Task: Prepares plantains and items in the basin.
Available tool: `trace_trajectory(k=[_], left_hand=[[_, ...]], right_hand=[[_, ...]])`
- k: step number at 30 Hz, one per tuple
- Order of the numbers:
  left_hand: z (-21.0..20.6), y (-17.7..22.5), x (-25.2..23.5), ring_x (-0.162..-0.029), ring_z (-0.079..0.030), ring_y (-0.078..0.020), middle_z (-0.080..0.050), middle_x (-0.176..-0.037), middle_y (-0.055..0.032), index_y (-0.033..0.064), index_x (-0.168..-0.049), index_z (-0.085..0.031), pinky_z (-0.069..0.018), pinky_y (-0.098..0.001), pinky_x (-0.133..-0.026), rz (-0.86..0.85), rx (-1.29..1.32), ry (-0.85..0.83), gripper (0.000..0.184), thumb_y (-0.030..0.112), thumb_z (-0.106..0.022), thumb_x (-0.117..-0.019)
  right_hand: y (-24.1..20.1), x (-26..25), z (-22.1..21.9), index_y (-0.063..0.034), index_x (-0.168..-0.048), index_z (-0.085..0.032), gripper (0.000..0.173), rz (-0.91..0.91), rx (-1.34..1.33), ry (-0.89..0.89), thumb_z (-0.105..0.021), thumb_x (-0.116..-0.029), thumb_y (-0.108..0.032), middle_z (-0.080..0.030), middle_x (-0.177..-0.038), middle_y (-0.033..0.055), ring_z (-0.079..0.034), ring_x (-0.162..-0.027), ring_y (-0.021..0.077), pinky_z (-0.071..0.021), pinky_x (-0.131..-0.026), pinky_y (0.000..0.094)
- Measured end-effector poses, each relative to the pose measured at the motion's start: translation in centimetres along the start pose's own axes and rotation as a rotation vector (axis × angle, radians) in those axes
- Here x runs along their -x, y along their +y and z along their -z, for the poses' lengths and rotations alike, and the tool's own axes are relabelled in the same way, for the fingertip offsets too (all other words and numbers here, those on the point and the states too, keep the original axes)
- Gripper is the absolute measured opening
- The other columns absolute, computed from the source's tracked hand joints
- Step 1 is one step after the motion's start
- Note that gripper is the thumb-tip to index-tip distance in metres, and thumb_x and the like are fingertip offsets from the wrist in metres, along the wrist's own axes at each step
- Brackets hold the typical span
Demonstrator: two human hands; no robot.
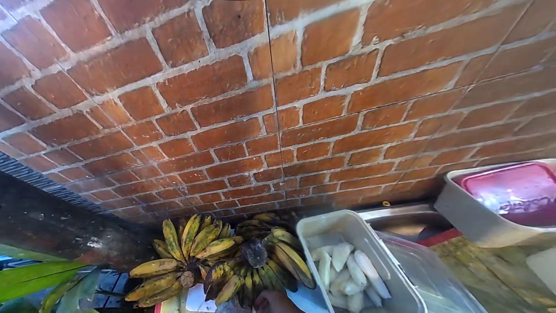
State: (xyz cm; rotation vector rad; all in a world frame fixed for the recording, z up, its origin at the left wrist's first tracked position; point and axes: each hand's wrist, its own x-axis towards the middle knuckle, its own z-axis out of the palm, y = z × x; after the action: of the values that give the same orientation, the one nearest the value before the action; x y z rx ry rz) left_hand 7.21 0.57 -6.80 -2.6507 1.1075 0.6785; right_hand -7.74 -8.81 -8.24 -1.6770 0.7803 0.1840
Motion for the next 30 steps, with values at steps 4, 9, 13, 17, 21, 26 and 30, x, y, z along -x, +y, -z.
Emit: trace_trajectory(k=[4, 9, 13, 17, 21, 26, 30], left_hand=[[-4.5, -3.5, -4.1, -0.114, -0.066, -0.0394, -0.071, -0.119, -0.0191, 0.0072, -0.126, -0.068, -0.0518, -0.0613, -0.096, -0.180, -0.010, 0.183, 0.057, 0.052, -0.052, -0.0944], [-0.9, -2.6, -2.3, -0.130, -0.058, -0.0364, -0.064, -0.136, -0.0173, 0.0056, -0.136, -0.062, -0.0435, -0.0560, -0.111, -0.299, -0.072, -0.036, 0.050, 0.038, -0.040, -0.1055], [-0.8, -2.4, -1.1, -0.128, -0.059, -0.0376, -0.066, -0.133, -0.0185, 0.0066, -0.134, -0.064, -0.0443, -0.0573, -0.110, -0.317, -0.036, -0.008, 0.058, 0.048, -0.037, -0.1042], [-0.7, -2.0, 0.1, -0.120, -0.065, -0.0370, -0.070, -0.125, -0.0162, 0.0106, -0.126, -0.069, -0.0502, -0.0601, -0.100, -0.241, -0.021, 0.065, 0.060, 0.054, -0.036, -0.1005], [-0.7, -1.7, 0.0, -0.118, -0.067, -0.0342, -0.072, -0.122, -0.0133, 0.0119, -0.123, -0.072, -0.0519, -0.0582, -0.098, -0.226, -0.005, 0.134, 0.058, 0.049, -0.032, -0.1035], [-2.8, -2.5, -1.5, -0.102, -0.073, -0.0344, -0.077, -0.101, -0.0143, 0.0092, -0.101, -0.079, -0.0554, -0.0567, -0.093, -0.307, 0.078, 0.424, 0.061, 0.049, -0.034, -0.1061], [2.5, -0.6, -0.4, -0.128, -0.061, -0.0358, -0.069, -0.130, -0.0180, 0.0061, -0.127, -0.070, -0.0434, -0.0544, -0.112, -0.130, 0.105, 0.049, 0.061, 0.047, -0.029, -0.1097]], right_hand=[[-0.7, -0.1, -0.1, -0.0056, -0.131, -0.065, 0.045, -0.043, 0.027, 0.013, -0.066, -0.0986, -0.038, -0.073, -0.121, 0.0125, -0.070, -0.113, 0.0252, -0.0546, -0.103, 0.0488], [-1.0, -0.1, -0.1, -0.0023, -0.129, -0.065, 0.052, -0.061, 0.010, 0.017, -0.068, -0.0973, -0.043, -0.073, -0.119, 0.0146, -0.071, -0.111, 0.0263, -0.0548, -0.102, 0.0490], [-0.6, -0.2, -0.5, 0.0002, -0.129, -0.064, 0.054, -0.046, -0.018, 0.028, -0.064, -0.0998, -0.045, -0.073, -0.116, 0.0170, -0.073, -0.105, 0.0276, -0.0565, -0.099, 0.0489], [-0.4, 0.1, -1.3, -0.0002, -0.134, -0.057, 0.049, -0.030, -0.074, 0.036, -0.060, -0.1033, -0.039, -0.071, -0.118, 0.0176, -0.075, -0.098, 0.0277, -0.0610, -0.092, 0.0480], [-0.6, 1.4, -1.7, -0.0009, -0.134, -0.055, 0.045, 0.027, -0.102, 0.067, -0.062, -0.1028, -0.033, -0.070, -0.118, 0.0175, -0.075, -0.095, 0.0280, -0.0619, -0.089, 0.0488], [-1.0, 1.9, -2.3, -0.0023, -0.136, -0.050, 0.052, 0.082, -0.045, 0.103, -0.068, -0.0997, -0.034, -0.071, -0.114, 0.0154, -0.074, -0.096, 0.0281, -0.0613, -0.088, 0.0502], [-1.5, 2.0, -2.8, -0.0049, -0.136, -0.050, 0.052, 0.103, 0.030, 0.131, -0.066, -0.1001, -0.039, -0.073, -0.117, 0.0111, -0.073, -0.102, 0.0270, -0.0585, -0.093, 0.0512]])
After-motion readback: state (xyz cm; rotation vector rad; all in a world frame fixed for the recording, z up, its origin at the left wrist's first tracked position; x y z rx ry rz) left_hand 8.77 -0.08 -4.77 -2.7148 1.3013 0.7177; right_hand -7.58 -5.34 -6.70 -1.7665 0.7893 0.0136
